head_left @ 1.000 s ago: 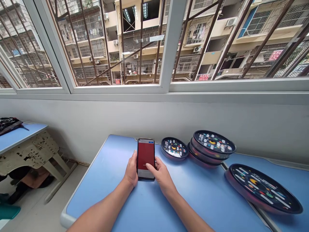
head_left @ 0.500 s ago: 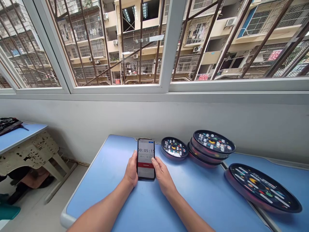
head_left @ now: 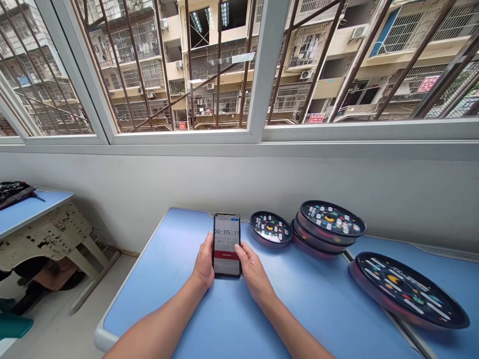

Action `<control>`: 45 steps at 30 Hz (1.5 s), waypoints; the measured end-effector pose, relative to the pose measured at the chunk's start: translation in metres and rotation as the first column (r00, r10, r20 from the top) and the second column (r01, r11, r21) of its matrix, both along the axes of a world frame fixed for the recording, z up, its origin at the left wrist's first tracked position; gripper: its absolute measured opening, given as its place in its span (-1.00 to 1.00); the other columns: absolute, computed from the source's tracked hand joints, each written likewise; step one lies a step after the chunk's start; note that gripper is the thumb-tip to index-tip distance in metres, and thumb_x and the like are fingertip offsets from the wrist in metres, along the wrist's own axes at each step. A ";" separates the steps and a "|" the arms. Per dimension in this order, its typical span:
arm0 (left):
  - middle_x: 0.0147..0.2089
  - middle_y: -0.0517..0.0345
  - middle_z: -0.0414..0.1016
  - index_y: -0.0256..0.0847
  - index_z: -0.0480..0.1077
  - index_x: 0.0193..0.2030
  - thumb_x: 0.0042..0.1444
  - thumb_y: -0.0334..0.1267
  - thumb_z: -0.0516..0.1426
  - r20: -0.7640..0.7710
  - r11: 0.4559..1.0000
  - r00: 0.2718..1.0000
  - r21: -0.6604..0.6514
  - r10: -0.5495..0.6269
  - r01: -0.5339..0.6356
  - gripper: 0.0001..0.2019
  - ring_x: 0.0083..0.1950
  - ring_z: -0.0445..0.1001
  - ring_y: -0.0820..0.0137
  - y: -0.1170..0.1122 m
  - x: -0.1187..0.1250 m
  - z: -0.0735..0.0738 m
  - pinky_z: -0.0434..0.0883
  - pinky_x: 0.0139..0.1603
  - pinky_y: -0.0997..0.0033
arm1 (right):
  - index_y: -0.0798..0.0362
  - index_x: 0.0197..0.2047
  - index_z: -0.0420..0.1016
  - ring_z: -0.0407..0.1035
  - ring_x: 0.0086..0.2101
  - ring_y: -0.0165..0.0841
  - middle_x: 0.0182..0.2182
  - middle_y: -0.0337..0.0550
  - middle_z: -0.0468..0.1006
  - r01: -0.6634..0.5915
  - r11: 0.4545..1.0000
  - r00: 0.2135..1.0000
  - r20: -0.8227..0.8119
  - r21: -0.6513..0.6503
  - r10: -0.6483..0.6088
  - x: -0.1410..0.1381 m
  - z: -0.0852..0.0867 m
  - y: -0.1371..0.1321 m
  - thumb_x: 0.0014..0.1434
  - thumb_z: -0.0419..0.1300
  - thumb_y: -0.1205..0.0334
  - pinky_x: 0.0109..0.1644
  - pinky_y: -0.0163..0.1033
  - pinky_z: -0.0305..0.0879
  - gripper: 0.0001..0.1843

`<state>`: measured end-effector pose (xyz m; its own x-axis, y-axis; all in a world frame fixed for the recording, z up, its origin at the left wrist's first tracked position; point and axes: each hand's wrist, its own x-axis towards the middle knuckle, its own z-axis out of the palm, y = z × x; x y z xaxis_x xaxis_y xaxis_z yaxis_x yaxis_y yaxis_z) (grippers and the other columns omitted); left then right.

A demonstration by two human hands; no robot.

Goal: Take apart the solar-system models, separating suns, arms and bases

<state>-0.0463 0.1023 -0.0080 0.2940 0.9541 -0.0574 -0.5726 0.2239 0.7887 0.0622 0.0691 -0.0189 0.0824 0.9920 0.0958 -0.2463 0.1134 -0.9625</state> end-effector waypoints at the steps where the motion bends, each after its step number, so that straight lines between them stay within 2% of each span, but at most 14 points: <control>1: -0.15 0.03 0.54 -0.29 0.42 -0.08 0.07 0.03 0.05 0.000 1.000 1.000 0.000 0.003 -0.003 -0.56 -0.06 0.45 0.23 0.000 0.000 0.000 0.30 0.05 0.26 | 0.03 -0.05 0.35 0.40 -0.13 -0.19 -0.23 -0.14 0.57 -0.007 1.000 1.000 -0.008 0.000 0.007 0.000 0.000 0.000 0.11 0.07 -0.07 -0.07 -0.11 0.31 -0.56; 6: -0.15 0.03 0.53 -0.29 0.43 -0.09 0.08 0.02 0.04 0.018 1.000 1.000 -0.027 -0.005 0.005 -0.57 -0.04 0.44 0.22 0.001 -0.001 0.001 0.29 0.06 0.25 | -0.02 0.03 0.26 0.40 -0.12 -0.21 -0.17 -0.13 0.55 -0.005 0.999 1.000 -0.019 -0.042 0.004 0.001 0.000 -0.002 0.10 0.09 -0.05 -0.12 -0.13 0.33 -0.53; 11: -0.17 0.02 0.54 -0.30 0.43 -0.11 0.10 0.03 0.01 0.056 0.995 0.998 -0.095 -0.014 0.019 -0.56 -0.04 0.45 0.21 0.003 -0.001 0.002 0.29 0.07 0.22 | 0.02 -0.06 0.34 0.39 -0.11 -0.20 -0.13 -0.09 0.53 -0.031 0.999 0.999 0.027 -0.017 0.032 0.003 -0.001 0.000 0.07 0.12 -0.03 -0.10 -0.14 0.33 -0.58; 18: -0.20 0.00 0.55 -0.32 0.44 -0.13 0.10 0.02 0.00 0.009 0.997 1.000 -0.078 0.001 0.000 -0.56 -0.04 0.45 0.19 0.001 0.000 0.002 0.29 0.06 0.19 | 0.03 -0.12 0.37 0.42 -0.15 -0.21 -0.18 -0.09 0.55 -0.007 1.000 0.998 0.057 -0.023 0.008 0.003 -0.006 0.003 -0.02 0.22 0.08 -0.04 -0.10 0.31 -0.62; 23: -0.17 0.04 0.54 -0.28 0.45 -0.15 0.10 0.00 0.02 0.042 0.997 0.999 -0.074 0.008 -0.005 -0.60 -0.03 0.44 0.22 0.001 0.000 0.004 0.28 0.08 0.23 | 0.04 -0.13 0.36 0.42 -0.15 -0.22 -0.19 -0.10 0.56 -0.003 1.000 0.999 0.054 -0.023 0.004 0.003 -0.007 0.004 -0.04 0.23 0.12 -0.04 -0.10 0.31 -0.62; 45: -0.15 0.08 0.54 -0.25 0.43 -0.12 0.07 0.00 0.06 0.016 1.000 1.000 -0.018 0.013 -0.013 -0.61 -0.04 0.43 0.24 0.001 0.000 -0.001 0.27 0.07 0.28 | 0.05 -0.22 0.37 0.44 -0.22 -0.23 -0.31 -0.14 0.57 0.059 0.998 0.995 0.081 -0.031 -0.056 0.001 -0.007 0.004 -0.07 0.25 0.15 -0.11 -0.11 0.33 -0.68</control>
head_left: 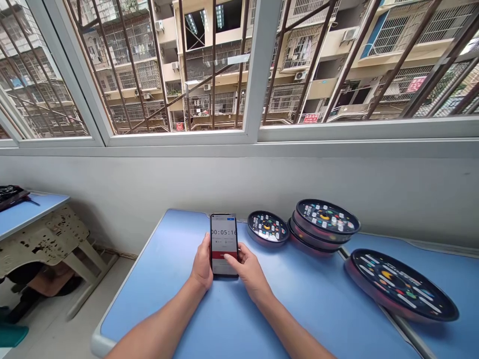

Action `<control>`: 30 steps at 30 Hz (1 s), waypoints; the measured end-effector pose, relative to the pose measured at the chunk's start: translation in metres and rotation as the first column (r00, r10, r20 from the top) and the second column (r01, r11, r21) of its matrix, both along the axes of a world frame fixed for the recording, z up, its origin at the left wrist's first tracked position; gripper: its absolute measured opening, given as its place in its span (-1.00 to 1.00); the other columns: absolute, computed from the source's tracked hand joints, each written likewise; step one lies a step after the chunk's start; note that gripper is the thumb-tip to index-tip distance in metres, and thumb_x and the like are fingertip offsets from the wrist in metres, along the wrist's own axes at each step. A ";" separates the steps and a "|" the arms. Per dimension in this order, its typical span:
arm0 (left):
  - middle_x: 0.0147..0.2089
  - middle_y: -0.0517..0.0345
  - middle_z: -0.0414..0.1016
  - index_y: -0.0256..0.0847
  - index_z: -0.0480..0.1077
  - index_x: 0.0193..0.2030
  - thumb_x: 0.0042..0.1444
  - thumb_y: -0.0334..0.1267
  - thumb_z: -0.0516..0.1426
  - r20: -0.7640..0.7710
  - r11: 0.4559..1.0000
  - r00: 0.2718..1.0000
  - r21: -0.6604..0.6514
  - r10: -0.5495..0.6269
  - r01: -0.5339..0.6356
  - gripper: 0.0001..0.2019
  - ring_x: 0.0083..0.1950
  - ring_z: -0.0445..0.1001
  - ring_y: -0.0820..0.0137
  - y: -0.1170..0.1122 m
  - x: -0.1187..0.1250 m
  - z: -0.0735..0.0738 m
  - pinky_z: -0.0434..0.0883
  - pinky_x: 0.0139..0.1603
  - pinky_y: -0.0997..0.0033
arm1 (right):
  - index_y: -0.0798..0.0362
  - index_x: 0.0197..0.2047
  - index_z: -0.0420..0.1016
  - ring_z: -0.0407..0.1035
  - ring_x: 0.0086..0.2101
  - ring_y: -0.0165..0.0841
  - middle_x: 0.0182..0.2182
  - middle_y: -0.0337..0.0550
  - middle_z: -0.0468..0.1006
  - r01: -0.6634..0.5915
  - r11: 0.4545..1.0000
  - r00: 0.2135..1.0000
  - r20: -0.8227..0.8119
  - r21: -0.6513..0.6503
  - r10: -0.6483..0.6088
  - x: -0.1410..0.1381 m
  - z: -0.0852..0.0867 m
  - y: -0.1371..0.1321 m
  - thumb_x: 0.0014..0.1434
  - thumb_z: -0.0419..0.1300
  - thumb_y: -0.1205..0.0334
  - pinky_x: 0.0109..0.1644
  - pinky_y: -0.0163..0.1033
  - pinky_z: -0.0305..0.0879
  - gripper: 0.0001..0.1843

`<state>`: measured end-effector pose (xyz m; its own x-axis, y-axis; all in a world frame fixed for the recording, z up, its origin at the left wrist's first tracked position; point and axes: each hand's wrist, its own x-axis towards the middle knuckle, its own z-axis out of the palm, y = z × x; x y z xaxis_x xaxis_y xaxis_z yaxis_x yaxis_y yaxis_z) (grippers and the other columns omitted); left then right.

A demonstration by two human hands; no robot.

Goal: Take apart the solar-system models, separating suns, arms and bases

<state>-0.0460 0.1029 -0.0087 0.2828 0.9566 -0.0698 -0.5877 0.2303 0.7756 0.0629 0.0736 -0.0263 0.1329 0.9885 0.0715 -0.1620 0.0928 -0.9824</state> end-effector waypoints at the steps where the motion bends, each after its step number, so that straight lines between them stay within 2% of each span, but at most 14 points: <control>1: -0.16 0.09 0.54 -0.24 0.43 -0.12 0.07 0.00 0.06 -0.001 1.000 1.000 0.003 0.003 -0.003 -0.62 -0.04 0.44 0.25 0.000 0.000 0.000 0.27 0.07 0.29 | 0.05 -0.23 0.37 0.44 -0.22 -0.23 -0.30 -0.13 0.57 0.009 1.000 1.000 0.001 0.005 -0.009 0.000 0.000 0.000 -0.07 0.24 0.16 -0.11 -0.11 0.33 -0.69; 10: -0.16 0.06 0.54 -0.26 0.44 -0.14 0.05 -0.02 0.08 0.011 1.000 1.000 -0.020 0.016 -0.016 -0.62 -0.04 0.44 0.23 -0.002 0.002 0.003 0.28 0.05 0.29 | 0.07 -0.23 0.40 0.44 -0.22 -0.21 -0.23 -0.07 0.58 0.040 0.998 0.999 0.006 0.046 -0.040 -0.002 -0.002 0.002 -0.08 0.24 0.21 -0.09 -0.10 0.33 -0.71; 15: -0.18 0.06 0.55 -0.27 0.45 -0.15 0.04 -0.03 0.09 0.009 0.999 1.000 -0.043 0.029 -0.028 -0.63 -0.05 0.45 0.23 -0.003 0.002 0.006 0.29 0.05 0.29 | 0.08 -0.23 0.41 0.45 -0.24 -0.20 -0.26 -0.08 0.58 0.064 0.997 0.996 0.056 0.033 -0.066 -0.001 -0.001 0.002 -0.08 0.22 0.21 -0.12 -0.10 0.34 -0.71; 30: -0.17 0.07 0.54 -0.25 0.44 -0.11 0.05 0.00 0.08 0.015 1.000 1.000 0.006 0.017 -0.017 -0.60 -0.13 0.48 0.29 -0.003 0.002 0.005 0.30 0.00 0.34 | 0.07 -0.26 0.42 0.45 -0.26 -0.17 -0.33 -0.09 0.59 0.079 0.996 0.995 0.060 0.033 -0.081 -0.002 0.002 0.000 -0.11 0.25 0.16 -0.16 -0.10 0.36 -0.70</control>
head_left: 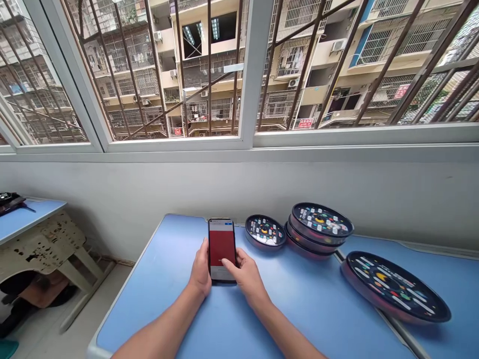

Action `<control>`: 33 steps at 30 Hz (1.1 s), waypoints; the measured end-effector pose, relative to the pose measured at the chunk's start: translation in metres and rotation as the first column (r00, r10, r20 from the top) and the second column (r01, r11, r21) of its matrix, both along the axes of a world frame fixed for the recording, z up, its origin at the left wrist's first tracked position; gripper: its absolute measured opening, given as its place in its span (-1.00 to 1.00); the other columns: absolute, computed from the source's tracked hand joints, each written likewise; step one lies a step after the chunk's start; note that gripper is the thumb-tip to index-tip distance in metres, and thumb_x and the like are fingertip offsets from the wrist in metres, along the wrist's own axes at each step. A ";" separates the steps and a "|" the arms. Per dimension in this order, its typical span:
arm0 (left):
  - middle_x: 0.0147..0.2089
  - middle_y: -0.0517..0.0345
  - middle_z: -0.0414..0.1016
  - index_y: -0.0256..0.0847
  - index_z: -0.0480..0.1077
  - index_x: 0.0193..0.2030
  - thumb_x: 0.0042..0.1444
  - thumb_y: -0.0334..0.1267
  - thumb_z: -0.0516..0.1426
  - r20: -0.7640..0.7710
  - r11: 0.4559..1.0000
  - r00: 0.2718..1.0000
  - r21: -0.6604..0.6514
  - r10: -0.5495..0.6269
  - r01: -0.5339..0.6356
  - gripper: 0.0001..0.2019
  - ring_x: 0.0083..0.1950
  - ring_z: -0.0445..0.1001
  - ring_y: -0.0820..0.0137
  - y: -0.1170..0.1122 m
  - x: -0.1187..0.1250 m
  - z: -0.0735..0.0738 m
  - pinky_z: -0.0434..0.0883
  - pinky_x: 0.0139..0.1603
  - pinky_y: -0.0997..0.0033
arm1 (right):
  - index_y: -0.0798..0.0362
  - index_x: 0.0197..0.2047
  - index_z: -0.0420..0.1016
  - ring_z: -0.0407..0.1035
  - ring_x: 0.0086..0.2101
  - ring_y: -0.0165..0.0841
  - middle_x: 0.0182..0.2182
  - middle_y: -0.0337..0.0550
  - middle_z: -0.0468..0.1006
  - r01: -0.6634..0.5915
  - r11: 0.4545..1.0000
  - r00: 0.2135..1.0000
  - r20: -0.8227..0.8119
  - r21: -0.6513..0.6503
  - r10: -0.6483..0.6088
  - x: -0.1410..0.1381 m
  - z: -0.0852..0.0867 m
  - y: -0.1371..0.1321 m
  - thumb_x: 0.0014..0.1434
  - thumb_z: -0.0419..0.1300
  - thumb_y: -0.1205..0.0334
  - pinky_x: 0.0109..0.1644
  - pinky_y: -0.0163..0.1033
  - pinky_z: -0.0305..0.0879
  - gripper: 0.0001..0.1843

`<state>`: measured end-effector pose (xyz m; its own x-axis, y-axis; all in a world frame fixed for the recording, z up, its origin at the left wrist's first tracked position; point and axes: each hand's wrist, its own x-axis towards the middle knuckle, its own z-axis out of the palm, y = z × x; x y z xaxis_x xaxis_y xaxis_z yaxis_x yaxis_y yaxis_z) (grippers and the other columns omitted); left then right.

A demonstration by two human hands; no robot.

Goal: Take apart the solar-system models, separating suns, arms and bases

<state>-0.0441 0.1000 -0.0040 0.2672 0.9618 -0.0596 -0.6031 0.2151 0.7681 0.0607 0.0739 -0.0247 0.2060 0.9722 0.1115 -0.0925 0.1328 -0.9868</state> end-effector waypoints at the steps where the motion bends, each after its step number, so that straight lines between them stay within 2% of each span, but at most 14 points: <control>1: -0.17 0.07 0.54 -0.25 0.44 -0.11 0.05 0.00 0.09 -0.002 1.000 1.000 0.001 0.001 -0.001 -0.60 -0.14 0.48 0.29 0.000 0.000 0.000 0.31 0.00 0.34 | 0.07 -0.27 0.42 0.45 -0.26 -0.17 -0.33 -0.09 0.59 -0.001 1.000 1.000 -0.004 0.003 0.001 0.000 0.000 0.000 -0.11 0.25 0.16 -0.16 -0.10 0.36 -0.71; 13: -0.19 0.07 0.54 -0.28 0.44 -0.12 0.06 0.02 0.07 -0.023 1.000 1.000 0.018 0.014 -0.013 -0.59 -0.12 0.47 0.27 -0.001 0.000 0.001 0.33 -0.04 0.34 | 0.08 -0.26 0.42 0.45 -0.26 -0.19 -0.30 -0.09 0.59 0.000 1.000 1.000 -0.007 -0.005 0.000 0.000 0.000 0.000 -0.10 0.24 0.20 -0.15 -0.11 0.34 -0.72; 33: -0.18 0.13 0.54 -0.21 0.44 -0.10 0.06 0.00 0.07 -0.011 1.000 1.000 0.024 0.021 -0.020 -0.62 -0.11 0.46 0.29 0.000 0.000 -0.002 0.32 -0.04 0.36 | 0.08 -0.24 0.40 0.44 -0.22 -0.18 -0.26 -0.06 0.57 -0.009 1.000 1.000 0.012 0.005 0.009 -0.001 0.000 0.000 -0.08 0.22 0.22 -0.11 -0.09 0.33 -0.72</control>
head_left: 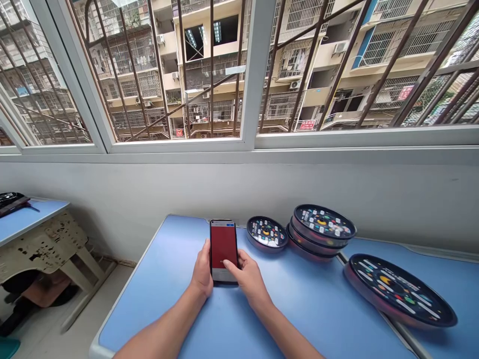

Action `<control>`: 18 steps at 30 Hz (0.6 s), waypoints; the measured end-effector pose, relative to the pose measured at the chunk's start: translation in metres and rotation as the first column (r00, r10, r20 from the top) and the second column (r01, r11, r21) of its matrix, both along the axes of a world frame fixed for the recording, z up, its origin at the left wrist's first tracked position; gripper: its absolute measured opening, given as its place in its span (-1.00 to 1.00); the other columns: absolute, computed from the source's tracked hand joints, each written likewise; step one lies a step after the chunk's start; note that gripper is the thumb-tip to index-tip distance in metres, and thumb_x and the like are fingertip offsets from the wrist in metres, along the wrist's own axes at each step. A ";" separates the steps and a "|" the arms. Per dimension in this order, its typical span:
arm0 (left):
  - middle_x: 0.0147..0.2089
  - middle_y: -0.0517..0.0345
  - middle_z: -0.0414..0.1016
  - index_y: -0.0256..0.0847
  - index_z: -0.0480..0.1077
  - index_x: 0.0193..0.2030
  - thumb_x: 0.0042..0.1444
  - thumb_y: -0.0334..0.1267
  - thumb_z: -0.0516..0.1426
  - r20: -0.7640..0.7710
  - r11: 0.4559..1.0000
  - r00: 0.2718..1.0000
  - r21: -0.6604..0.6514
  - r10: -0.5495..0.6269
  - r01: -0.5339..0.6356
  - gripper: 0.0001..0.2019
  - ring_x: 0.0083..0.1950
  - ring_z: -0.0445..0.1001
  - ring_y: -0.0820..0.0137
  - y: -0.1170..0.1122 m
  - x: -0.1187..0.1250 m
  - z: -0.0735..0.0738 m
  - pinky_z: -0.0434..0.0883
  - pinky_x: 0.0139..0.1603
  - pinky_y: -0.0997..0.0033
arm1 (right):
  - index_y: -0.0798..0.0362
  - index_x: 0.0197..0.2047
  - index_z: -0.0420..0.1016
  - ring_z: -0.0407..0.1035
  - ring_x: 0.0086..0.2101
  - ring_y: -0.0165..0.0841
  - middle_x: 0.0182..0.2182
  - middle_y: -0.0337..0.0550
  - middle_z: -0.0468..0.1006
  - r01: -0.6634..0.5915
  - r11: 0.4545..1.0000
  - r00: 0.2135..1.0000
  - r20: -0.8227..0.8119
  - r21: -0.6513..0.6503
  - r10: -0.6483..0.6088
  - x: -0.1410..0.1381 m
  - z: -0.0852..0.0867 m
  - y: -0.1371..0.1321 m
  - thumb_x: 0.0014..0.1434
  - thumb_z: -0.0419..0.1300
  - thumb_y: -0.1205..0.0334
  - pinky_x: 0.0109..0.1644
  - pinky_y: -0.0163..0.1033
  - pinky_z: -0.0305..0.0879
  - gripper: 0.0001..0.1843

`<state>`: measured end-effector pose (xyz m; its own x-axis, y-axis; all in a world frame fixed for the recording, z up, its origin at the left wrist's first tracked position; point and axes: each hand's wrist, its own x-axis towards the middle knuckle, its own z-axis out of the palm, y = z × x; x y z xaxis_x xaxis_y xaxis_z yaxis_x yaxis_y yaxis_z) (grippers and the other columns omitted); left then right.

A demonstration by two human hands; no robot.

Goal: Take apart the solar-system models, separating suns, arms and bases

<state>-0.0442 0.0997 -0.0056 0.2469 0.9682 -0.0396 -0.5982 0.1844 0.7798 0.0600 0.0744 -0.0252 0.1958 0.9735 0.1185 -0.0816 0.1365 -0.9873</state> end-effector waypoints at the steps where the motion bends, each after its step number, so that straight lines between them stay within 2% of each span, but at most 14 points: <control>1: -0.18 0.13 0.55 -0.21 0.44 -0.10 0.06 0.00 0.07 -0.002 1.000 1.000 0.001 0.003 -0.003 -0.62 -0.11 0.46 0.29 0.000 0.000 0.000 0.32 -0.04 0.36 | 0.08 -0.24 0.40 0.44 -0.23 -0.17 -0.25 -0.06 0.57 0.001 1.000 1.000 0.001 -0.001 -0.001 0.000 0.000 0.000 -0.08 0.22 0.22 -0.12 -0.09 0.33 -0.72; 7: -0.18 0.11 0.54 -0.23 0.44 -0.10 0.05 0.00 0.08 -0.009 1.000 1.000 -0.003 0.011 -0.011 -0.60 -0.10 0.46 0.27 -0.001 0.000 0.001 0.32 -0.03 0.35 | 0.09 -0.23 0.40 0.44 -0.23 -0.18 -0.27 -0.07 0.57 0.000 1.000 1.000 0.002 -0.004 0.000 -0.001 -0.001 0.000 -0.08 0.22 0.21 -0.11 -0.09 0.33 -0.71; 12: -0.15 0.08 0.53 -0.26 0.44 -0.12 0.06 0.00 0.08 0.006 1.000 1.000 -0.020 0.004 -0.004 -0.61 -0.07 0.45 0.27 0.000 -0.001 0.000 0.31 0.00 0.34 | 0.10 -0.19 0.40 0.44 -0.23 -0.20 -0.27 -0.09 0.57 -0.026 1.000 1.000 -0.015 -0.011 0.026 0.001 0.000 -0.001 -0.08 0.25 0.12 -0.12 -0.11 0.34 -0.63; 18: -0.15 0.05 0.54 -0.28 0.45 -0.14 0.07 0.00 0.06 0.025 0.996 0.999 -0.072 -0.047 0.049 -0.60 -0.05 0.45 0.24 0.001 -0.003 0.000 0.30 0.04 0.28 | 0.06 -0.13 0.40 0.41 -0.17 -0.21 -0.18 -0.08 0.55 -0.118 0.993 0.987 -0.104 0.026 0.120 0.003 0.002 -0.004 0.08 0.10 -0.06 -0.14 -0.16 0.34 -0.59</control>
<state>-0.0468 0.1012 -0.0052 0.2946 0.9500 -0.1033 -0.6054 0.2692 0.7490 0.0633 0.0707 -0.0231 0.0910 0.9883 0.1225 -0.2014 0.1387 -0.9696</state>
